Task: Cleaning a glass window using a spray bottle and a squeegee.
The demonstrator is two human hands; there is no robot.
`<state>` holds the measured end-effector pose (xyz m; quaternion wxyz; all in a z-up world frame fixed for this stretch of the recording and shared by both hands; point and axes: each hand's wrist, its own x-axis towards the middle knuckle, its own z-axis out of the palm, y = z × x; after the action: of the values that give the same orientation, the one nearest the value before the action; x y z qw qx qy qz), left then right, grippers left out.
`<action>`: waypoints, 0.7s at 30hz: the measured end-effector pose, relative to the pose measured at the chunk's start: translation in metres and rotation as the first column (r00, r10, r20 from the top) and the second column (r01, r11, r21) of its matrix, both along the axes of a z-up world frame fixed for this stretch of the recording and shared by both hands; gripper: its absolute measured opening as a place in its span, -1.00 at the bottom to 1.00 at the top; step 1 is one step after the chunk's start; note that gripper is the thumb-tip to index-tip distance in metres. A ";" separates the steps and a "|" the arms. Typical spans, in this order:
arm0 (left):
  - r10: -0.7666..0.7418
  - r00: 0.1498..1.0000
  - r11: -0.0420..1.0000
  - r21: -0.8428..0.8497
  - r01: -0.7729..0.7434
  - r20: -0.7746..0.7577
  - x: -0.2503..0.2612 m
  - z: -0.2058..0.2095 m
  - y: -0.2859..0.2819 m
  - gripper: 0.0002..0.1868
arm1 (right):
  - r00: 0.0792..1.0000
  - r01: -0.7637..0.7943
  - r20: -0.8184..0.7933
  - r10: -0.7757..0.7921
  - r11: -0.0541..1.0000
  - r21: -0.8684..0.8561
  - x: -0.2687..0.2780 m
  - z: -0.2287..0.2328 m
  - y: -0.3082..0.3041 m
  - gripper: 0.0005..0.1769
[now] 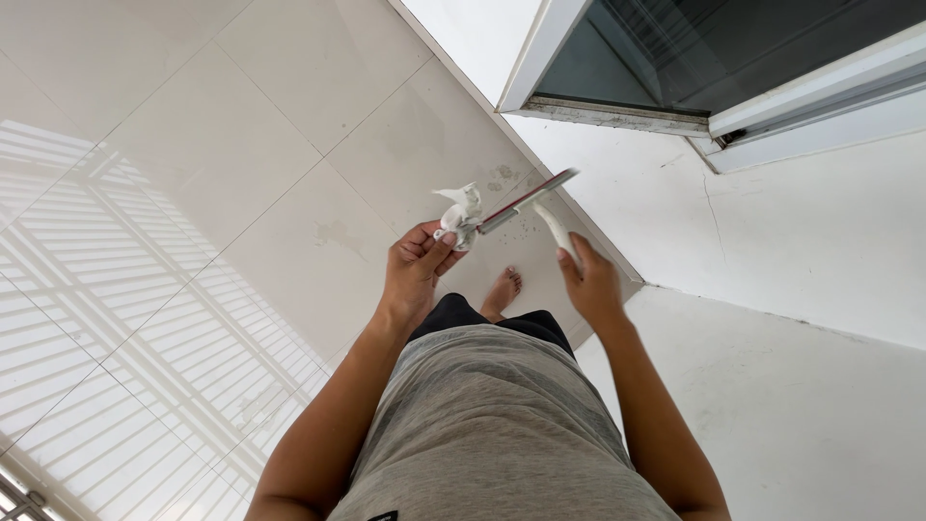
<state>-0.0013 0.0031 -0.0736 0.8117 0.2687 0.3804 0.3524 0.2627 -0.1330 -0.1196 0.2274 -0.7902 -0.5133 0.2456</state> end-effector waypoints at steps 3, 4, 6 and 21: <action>0.066 0.946 0.974 0.224 0.008 -0.319 -0.004 0.004 0.002 -0.79 | 0.987 -0.050 0.158 0.042 0.998 0.048 0.005 0.034 0.003 -0.59; 0.144 0.844 0.910 0.405 0.093 -0.517 -0.004 0.007 0.001 -0.81 | 0.985 -0.063 0.163 0.050 0.995 0.077 0.004 0.046 0.004 -0.61; 0.141 0.761 0.886 0.424 0.189 -0.633 0.003 0.021 0.000 -0.80 | 0.977 -0.110 0.200 0.080 0.983 0.146 -0.001 0.052 0.002 -0.62; -0.165 0.722 0.870 0.245 0.427 -0.672 0.006 0.001 0.009 -0.80 | 0.913 -0.241 0.387 0.129 0.936 0.256 -0.024 0.094 0.009 -0.68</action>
<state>0.0047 0.0117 -0.0730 0.6138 0.5826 0.5044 0.1716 0.2384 -0.1243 -0.0259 0.2201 -0.7258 -0.6508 0.0354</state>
